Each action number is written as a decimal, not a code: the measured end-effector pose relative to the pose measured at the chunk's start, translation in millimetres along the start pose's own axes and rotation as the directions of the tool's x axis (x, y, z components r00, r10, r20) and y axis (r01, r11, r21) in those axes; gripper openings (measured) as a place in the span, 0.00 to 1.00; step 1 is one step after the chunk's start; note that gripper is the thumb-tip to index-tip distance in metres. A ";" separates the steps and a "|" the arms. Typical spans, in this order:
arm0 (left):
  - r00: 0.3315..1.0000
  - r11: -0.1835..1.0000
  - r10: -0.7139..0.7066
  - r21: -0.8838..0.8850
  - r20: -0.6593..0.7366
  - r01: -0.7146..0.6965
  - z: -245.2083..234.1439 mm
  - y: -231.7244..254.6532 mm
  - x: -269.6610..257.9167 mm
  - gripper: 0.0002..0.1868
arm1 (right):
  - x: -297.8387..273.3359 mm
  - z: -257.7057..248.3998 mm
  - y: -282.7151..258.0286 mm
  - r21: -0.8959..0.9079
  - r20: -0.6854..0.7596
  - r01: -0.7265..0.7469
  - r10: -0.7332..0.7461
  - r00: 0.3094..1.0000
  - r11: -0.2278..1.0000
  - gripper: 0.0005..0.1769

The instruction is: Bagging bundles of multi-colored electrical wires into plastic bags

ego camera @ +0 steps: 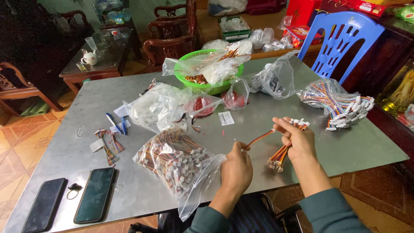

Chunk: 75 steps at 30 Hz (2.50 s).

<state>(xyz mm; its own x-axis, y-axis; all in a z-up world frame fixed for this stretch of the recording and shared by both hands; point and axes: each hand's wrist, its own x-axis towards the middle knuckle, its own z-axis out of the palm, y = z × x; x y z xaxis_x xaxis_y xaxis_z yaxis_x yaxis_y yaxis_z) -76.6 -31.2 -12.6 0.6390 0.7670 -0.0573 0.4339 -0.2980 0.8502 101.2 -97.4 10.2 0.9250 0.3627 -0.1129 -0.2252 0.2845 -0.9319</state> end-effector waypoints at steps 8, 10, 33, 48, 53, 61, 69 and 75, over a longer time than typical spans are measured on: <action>0.994 0.955 -0.102 -0.275 0.039 0.109 -5.0 9.6 -5.1 0.15 | -20.1 17.7 7.8 -0.027 0.000 0.021 -0.021 1.000 0.999 0.10; 0.999 0.967 -0.002 -0.254 0.048 0.014 0.8 7.7 -5.7 0.14 | -20.9 19.2 12.8 -0.029 0.056 0.018 -0.017 0.998 0.999 0.12; 0.769 0.602 0.447 -0.789 0.457 0.119 3.1 -2.9 -23.6 0.18 | -80.7 33.7 -29.7 0.208 0.537 0.008 -0.121 0.835 0.978 0.06; 0.666 0.969 0.237 -0.118 0.707 -0.219 -101.5 -8.4 -95.4 0.17 | -144.3 -25.2 -20.0 0.446 0.883 0.810 0.334 -0.329 -0.381 0.37; 0.644 0.981 0.084 -0.177 0.760 0.081 -135.7 14.3 -123.0 0.13 | -160.2 -23.5 -16.9 0.429 0.903 0.849 0.125 -0.411 -0.308 0.31; 0.922 0.721 0.369 0.589 0.120 -0.365 -181.6 19.2 -117.8 0.35 | -144.9 -15.5 -0.1 -0.103 0.981 0.981 0.149 0.128 -0.166 0.41; 0.835 0.627 0.550 0.661 -0.001 -0.412 -156.5 -9.7 -80.9 0.03 | -166.3 43.6 2.8 -0.437 0.830 0.889 0.321 0.456 -0.132 0.39; 0.715 0.564 0.691 0.696 -0.105 -0.443 -143.0 2.1 -68.4 0.02 | -168.9 63.3 -23.2 -0.685 0.717 0.726 0.228 0.658 0.059 0.25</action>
<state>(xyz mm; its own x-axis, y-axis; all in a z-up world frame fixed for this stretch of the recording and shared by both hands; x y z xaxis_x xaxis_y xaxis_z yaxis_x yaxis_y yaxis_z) -210.2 -3.1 67.9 0.6905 0.4023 0.6011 0.4039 -0.9039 0.1409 -69.2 -109.1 72.7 0.3382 0.9402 -0.0393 0.8679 -0.3278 -0.3731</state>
